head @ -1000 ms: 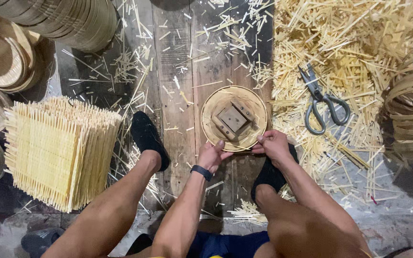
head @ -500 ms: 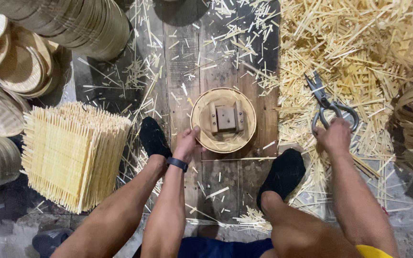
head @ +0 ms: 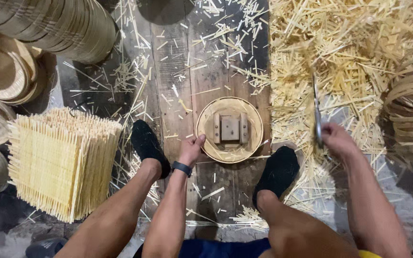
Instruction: The person trims excess bamboo strips from a woven mat using shears, places a circular bamboo frame on the mat, and folds the edges of the mat over the frame to secure it.
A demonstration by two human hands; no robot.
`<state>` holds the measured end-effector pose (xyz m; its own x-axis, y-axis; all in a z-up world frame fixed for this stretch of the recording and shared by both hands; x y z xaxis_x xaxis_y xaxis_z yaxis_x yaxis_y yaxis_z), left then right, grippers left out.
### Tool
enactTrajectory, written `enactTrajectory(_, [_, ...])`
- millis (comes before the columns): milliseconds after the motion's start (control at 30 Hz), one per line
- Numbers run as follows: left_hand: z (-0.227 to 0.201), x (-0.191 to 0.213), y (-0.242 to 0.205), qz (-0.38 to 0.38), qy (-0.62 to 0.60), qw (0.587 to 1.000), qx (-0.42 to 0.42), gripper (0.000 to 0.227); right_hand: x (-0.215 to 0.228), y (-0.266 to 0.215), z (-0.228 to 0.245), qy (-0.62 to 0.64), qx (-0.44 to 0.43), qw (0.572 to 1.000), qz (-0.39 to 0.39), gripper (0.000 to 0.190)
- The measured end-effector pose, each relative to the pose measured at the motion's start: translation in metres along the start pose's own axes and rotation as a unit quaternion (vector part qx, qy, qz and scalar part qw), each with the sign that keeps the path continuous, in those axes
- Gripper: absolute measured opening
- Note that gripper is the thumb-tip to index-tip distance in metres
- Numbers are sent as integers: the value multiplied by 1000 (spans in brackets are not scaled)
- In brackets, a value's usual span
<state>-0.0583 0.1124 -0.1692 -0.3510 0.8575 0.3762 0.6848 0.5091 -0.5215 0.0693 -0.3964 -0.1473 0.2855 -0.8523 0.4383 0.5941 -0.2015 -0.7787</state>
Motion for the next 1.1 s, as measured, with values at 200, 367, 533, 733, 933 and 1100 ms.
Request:
enactTrajectory(200, [-5,2,-5,-36,41,996,67,38,-58,-113,26,389,57,913,111,24])
enactTrajectory(367, [-35,1,-16,-52,93,994,27,36,-81,-178,76,165,100,981,35,27])
enactTrajectory(533, [-38,5,-17,-71,165,984,-8,39,-103,-168,83,191,-25,973,125,39])
enactTrajectory(733, [-26,3,-10,-59,128,990,-1,40,-64,-134,77,-142,53,988,12,54])
enactTrajectory(933, [-28,3,-14,-36,65,996,54,36,-62,-90,114,-417,371,814,-162,58])
enactTrajectory(1100, [-22,2,-16,0,-34,976,214,27,-72,-57,120,-440,411,782,-164,43])
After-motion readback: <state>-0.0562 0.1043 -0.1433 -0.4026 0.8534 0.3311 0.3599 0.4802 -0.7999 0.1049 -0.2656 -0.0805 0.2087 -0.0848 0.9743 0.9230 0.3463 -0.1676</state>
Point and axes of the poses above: each hand's wrist, its own y-axis towards the middle knuckle, its own x-axis out of the back of the hand, z = x × y, the point moved 6 cm from there along y, towards the middle knuckle, and after that the axes turned 12 degrees about -z, right-handed, at the moved point
